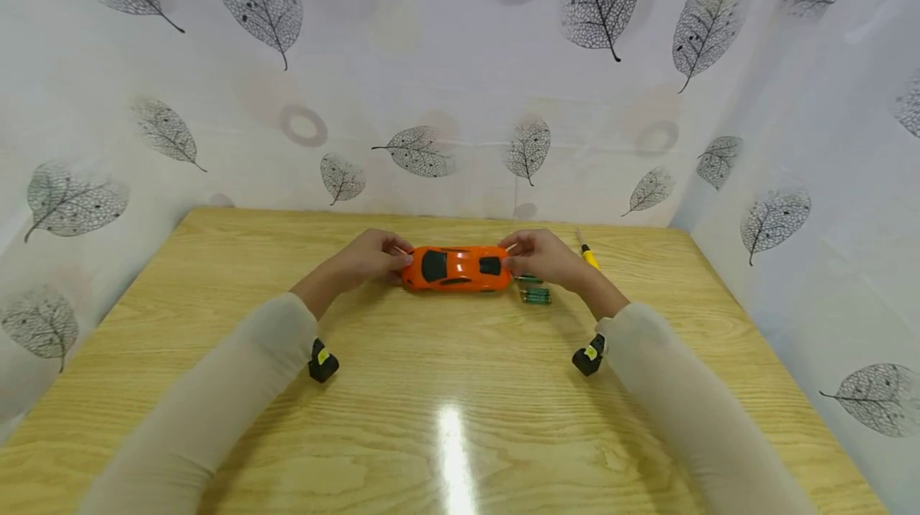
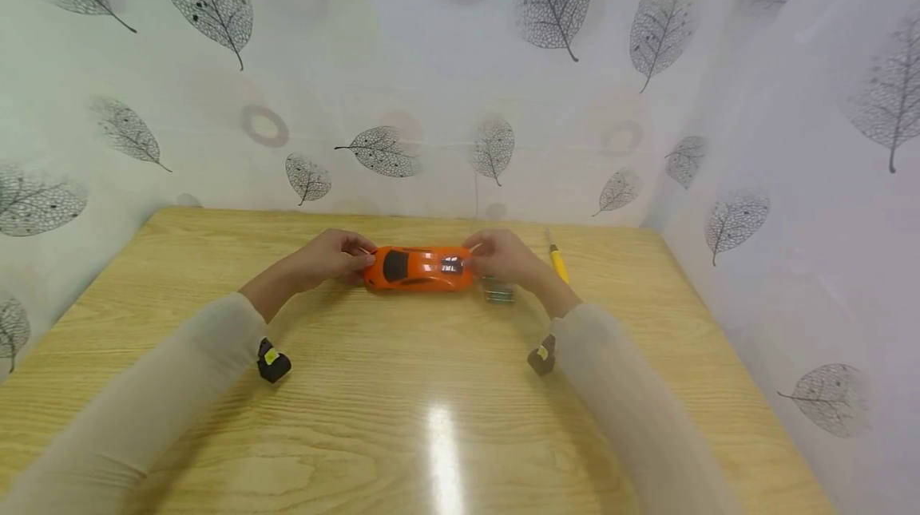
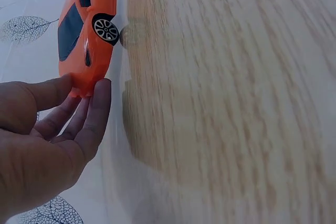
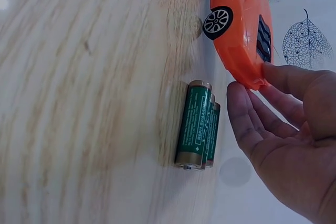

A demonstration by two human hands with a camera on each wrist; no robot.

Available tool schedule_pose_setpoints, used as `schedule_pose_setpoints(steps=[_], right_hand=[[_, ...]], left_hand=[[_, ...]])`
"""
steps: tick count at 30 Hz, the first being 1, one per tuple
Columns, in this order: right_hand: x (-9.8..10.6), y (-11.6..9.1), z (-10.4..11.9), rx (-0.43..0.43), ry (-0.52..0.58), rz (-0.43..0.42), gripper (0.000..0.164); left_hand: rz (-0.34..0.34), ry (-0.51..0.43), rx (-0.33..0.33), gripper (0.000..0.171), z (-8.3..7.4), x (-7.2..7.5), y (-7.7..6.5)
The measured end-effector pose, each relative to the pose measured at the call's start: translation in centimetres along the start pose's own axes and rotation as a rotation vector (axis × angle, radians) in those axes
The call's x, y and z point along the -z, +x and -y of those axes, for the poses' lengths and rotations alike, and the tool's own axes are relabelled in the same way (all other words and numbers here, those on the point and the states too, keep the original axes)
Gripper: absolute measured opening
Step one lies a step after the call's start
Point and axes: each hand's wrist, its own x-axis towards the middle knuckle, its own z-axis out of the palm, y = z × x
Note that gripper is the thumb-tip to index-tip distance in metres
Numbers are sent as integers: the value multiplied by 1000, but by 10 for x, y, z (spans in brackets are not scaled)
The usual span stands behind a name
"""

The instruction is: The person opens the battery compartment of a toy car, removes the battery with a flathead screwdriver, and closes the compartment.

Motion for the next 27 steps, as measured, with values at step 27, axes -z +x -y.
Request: schedule_pose_setpoints(steps=[27], right_hand=[[-1,16,-2,-84,25,7,37]], left_hand=[[-43,-20,83,33,-3,-3,4]])
